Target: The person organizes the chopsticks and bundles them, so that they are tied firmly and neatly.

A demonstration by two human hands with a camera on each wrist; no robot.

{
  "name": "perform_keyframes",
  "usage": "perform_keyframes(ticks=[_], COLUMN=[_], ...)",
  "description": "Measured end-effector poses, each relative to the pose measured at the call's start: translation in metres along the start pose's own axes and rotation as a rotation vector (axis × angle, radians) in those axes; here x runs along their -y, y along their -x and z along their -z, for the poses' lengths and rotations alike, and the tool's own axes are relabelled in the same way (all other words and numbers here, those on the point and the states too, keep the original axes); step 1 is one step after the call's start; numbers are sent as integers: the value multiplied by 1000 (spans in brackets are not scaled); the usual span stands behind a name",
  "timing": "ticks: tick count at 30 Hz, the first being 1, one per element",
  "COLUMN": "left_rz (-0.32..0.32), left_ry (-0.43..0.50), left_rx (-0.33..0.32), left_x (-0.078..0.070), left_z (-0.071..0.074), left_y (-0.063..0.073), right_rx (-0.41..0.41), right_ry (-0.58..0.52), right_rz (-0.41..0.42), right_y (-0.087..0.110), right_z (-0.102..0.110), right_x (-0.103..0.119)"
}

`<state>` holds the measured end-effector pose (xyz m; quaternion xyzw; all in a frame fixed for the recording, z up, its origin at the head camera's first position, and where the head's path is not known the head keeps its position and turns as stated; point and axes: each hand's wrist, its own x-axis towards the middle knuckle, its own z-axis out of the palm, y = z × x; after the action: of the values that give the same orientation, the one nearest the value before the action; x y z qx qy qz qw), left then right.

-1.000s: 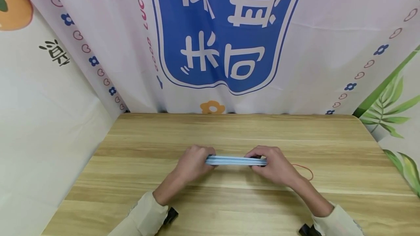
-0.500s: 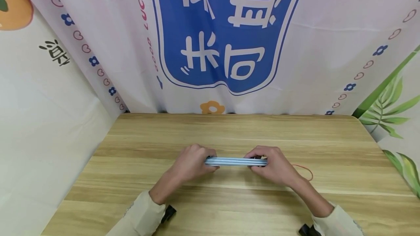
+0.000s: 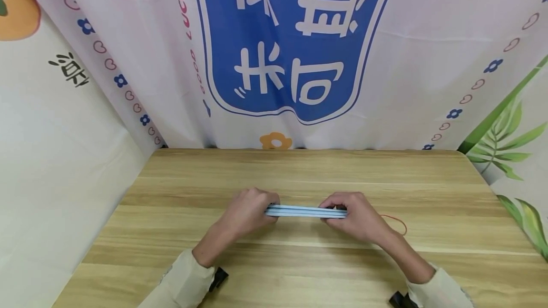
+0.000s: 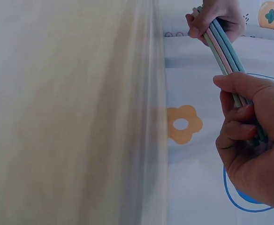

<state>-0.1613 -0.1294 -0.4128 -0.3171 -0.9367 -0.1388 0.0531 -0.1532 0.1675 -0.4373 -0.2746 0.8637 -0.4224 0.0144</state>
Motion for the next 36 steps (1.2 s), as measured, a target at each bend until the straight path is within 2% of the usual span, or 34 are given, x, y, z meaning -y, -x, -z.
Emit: perform_keyframes(ticks=[3, 10, 19, 25, 31, 36], left_rz=[-4, -8, -36, -50, -35, -22], left_ry=[0, 34, 57, 51, 58, 91], left_rx=[4, -30, -7, -3, -26, -59], left_x=[0, -1, 1, 8, 12, 10], left_z=[-2, -4, 3, 9, 20, 23], left_y=[0, -1, -1, 0, 1, 1], right_rx=[1, -11, 9, -2, -37, -64], right_ry=[-7, -31, -29, -26, -126, -181], right_rz=[-2, -17, -11, -6, -17, 38], right_y=[0, 1, 0, 2, 6, 4], right_z=[-2, -2, 0, 10, 16, 10], right_x=[1, 2, 1, -1, -7, -5])
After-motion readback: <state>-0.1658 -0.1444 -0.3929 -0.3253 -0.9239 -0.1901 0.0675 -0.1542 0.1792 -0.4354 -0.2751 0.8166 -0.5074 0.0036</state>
